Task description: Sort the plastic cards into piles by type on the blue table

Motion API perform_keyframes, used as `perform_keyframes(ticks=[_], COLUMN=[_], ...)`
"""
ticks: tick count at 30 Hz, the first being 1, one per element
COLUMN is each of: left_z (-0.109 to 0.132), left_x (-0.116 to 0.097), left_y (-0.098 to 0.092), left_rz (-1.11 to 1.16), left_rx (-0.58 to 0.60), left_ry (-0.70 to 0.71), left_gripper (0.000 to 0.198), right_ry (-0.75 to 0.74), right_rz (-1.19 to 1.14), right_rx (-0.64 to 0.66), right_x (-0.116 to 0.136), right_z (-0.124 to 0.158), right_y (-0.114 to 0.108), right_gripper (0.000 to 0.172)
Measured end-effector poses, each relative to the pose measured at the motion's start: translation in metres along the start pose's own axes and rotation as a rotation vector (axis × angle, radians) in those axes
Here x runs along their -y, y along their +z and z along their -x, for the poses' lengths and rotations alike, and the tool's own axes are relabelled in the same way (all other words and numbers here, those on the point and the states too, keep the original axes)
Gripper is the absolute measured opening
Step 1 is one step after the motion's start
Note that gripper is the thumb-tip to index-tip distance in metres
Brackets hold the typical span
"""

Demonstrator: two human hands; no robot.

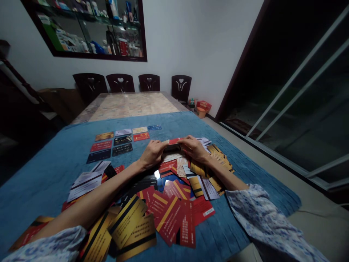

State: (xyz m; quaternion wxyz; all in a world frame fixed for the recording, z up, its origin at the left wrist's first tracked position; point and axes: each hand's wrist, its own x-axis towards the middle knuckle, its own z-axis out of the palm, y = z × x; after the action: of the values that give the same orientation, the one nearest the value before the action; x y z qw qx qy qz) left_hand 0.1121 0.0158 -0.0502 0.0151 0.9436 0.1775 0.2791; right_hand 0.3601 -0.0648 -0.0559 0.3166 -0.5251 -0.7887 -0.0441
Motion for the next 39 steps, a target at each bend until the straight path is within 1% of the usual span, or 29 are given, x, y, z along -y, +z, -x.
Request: perform_keyframes(ticks=[5, 9, 15, 19, 24, 28, 33, 39], left_z=[0.001, 0.002, 0.002, 0.002, 0.001, 0.0, 0.0, -0.002], left_x=[0.002, 0.0, -0.003, -0.005, -0.011, -0.015, -0.014, -0.014], left_y=[0.002, 0.001, 0.001, 0.002, -0.002, -0.005, -0.003, -0.003], left_rz=[0.041, 0.05, 0.025, 0.001, -0.008, 0.013, 0.052, 0.09], left_rx=[0.003, 0.042, 0.098, 0.126, 0.159, 0.157, 0.148, 0.131], left_ry=[-0.067, -0.093, -0.13, -0.156, -0.188, -0.189, -0.21, -0.26], left_gripper=[0.042, 0.047, 0.055, 0.055, 0.054, 0.058, 0.06, 0.061], right_ry=[-0.016, -0.022, -0.02, -0.055, -0.082, -0.09, -0.103, -0.097], right_rz=[-0.03, 0.019, 0.094, 0.135, 0.184, 0.216, 0.232, 0.205], right_rx=[-0.035, -0.038, 0.013, 0.059, 0.081, 0.09, 0.101, 0.115], right_x=[-0.001, 0.001, 0.001, 0.0, 0.002, 0.002, -0.001, -0.004], right_z=[0.0, 0.001, 0.002, 0.003, 0.003, 0.002, 0.001, 0.0], right_y=[0.004, 0.005, 0.005, 0.006, 0.006, 0.006, 0.005, 0.0], right_gripper=[0.039, 0.041, 0.046, 0.05, 0.049, 0.049, 0.056, 0.055])
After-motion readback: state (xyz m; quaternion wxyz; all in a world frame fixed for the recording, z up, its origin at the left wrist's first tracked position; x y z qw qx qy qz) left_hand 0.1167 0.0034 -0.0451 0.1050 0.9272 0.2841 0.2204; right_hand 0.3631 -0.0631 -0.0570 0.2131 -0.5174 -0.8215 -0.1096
